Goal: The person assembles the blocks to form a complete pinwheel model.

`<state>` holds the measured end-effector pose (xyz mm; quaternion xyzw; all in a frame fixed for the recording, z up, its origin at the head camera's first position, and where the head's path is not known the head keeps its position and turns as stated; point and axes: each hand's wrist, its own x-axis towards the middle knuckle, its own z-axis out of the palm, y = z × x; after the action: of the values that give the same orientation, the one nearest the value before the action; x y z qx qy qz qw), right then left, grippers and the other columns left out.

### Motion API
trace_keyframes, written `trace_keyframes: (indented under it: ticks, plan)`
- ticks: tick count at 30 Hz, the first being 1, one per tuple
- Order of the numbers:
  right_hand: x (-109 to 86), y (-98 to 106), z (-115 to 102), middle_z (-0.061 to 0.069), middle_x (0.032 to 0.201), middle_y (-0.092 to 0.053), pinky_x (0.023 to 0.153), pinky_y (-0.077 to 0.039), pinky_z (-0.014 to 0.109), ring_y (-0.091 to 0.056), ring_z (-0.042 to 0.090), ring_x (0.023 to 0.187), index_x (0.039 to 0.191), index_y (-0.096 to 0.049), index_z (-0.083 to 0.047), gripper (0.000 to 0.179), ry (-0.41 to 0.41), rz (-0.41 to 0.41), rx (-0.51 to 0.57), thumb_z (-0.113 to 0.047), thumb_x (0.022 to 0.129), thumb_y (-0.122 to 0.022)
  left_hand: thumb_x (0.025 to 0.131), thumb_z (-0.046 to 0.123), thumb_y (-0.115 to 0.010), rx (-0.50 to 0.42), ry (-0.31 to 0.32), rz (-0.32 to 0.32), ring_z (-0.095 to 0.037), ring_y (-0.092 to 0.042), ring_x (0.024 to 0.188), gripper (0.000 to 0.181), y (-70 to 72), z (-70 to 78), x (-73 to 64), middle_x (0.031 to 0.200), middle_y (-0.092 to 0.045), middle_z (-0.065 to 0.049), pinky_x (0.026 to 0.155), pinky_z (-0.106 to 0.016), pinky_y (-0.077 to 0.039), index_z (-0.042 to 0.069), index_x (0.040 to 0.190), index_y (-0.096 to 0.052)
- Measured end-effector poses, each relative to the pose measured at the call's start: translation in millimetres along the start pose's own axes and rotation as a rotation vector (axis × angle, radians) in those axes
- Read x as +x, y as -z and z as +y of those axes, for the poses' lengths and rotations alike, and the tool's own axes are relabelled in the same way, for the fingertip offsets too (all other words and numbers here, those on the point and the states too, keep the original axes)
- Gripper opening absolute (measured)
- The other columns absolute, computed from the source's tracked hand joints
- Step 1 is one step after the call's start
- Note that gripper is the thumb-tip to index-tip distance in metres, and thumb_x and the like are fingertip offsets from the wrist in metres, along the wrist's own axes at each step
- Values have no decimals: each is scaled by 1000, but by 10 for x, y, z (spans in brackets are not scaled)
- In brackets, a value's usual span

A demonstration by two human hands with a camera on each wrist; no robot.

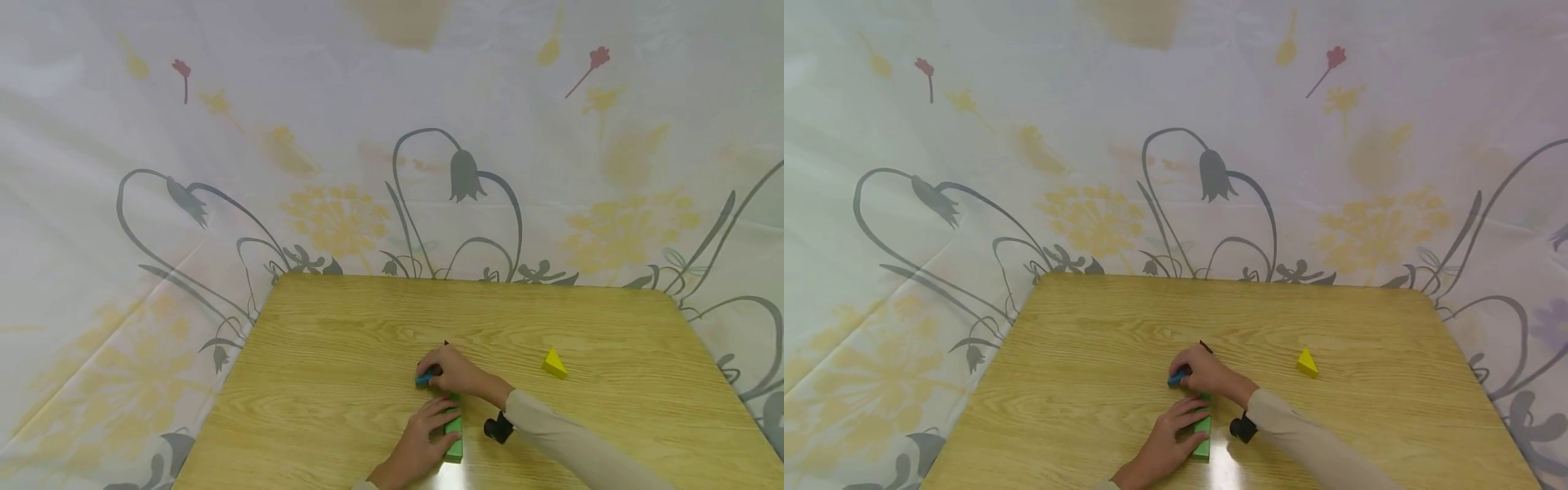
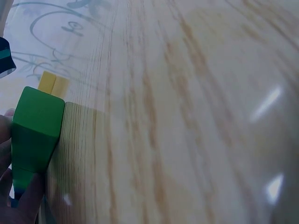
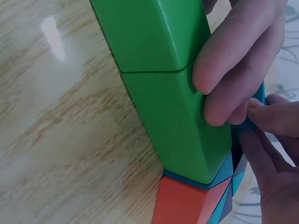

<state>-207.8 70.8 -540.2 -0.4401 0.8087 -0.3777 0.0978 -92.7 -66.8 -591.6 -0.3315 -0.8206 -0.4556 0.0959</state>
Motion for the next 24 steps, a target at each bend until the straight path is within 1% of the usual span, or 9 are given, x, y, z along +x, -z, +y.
trace_keyframes:
  ticks: [3,6,10,12,14,15,17,20,24]
  plan:
    - [31,-10,-2,4,92,-69,68,-51,20,-63,14,82,90,-74,-6,25,20,-43,-33,15,76,-67,90,13,-65,12,-20,12,-28,-48,124,34,-1,-12,-1,127,-58,-12,101,-35,-43,-4,119,-62]
    - [54,-15,-14,2,88,-69,67,-51,20,-63,12,79,88,-74,-6,29,26,-79,-51,18,74,-66,90,14,-65,-16,-10,10,-28,-48,124,34,0,-11,-2,128,-57,-13,102,-36,-43,-4,119,-62]
    - [67,-1,-32,1,86,-69,64,-53,22,-62,11,76,85,-73,-7,28,24,-74,-44,18,74,-67,91,14,-64,-34,1,1,-29,-47,125,34,-6,-4,-6,129,-57,-13,103,-36,-42,-5,119,-61]
    - [76,14,-30,1,87,-68,66,-52,24,-61,12,77,86,-72,-7,22,29,-35,-52,12,76,-70,91,15,-64,-33,10,-6,-30,-46,126,35,-6,1,-8,129,-56,-13,103,-37,-41,-4,120,-61]
    - [92,32,-17,2,95,-66,73,-52,30,-59,17,86,91,-71,-7,16,15,11,-96,2,78,-74,91,15,-64,-26,27,-13,-31,-45,127,35,-1,9,-7,129,-56,-12,104,-39,-41,-3,120,-62]
    - [105,43,-4,4,99,-64,77,-52,35,-57,20,91,95,-70,-6,18,7,34,-130,-5,78,-77,91,15,-64,-26,37,-16,-32,-45,127,34,3,13,-4,130,-56,-12,104,-40,-40,-3,120,-62]
    - [125,64,26,7,108,-61,84,-48,47,-53,27,101,103,-68,-5,31,-28,58,-189,-16,77,-80,91,15,-64,-28,57,-24,-32,-44,129,34,15,24,2,130,-56,-12,104,-41,-40,-3,120,-62]
    - [144,106,74,12,117,-56,88,-40,62,-48,36,110,112,-65,-5,46,-90,38,-241,-26,75,-82,90,14,-65,-12,50,-18,-31,-44,128,33,20,25,12,130,-57,-12,103,-41,-41,-2,119,-63]
    - [150,182,128,12,119,-55,89,-35,64,-45,38,112,114,-65,-6,50,-162,-26,-238,-32,75,-81,89,13,-66,-6,25,-8,-31,-45,127,33,14,10,13,128,-58,-12,102,-41,-42,-2,119,-63]
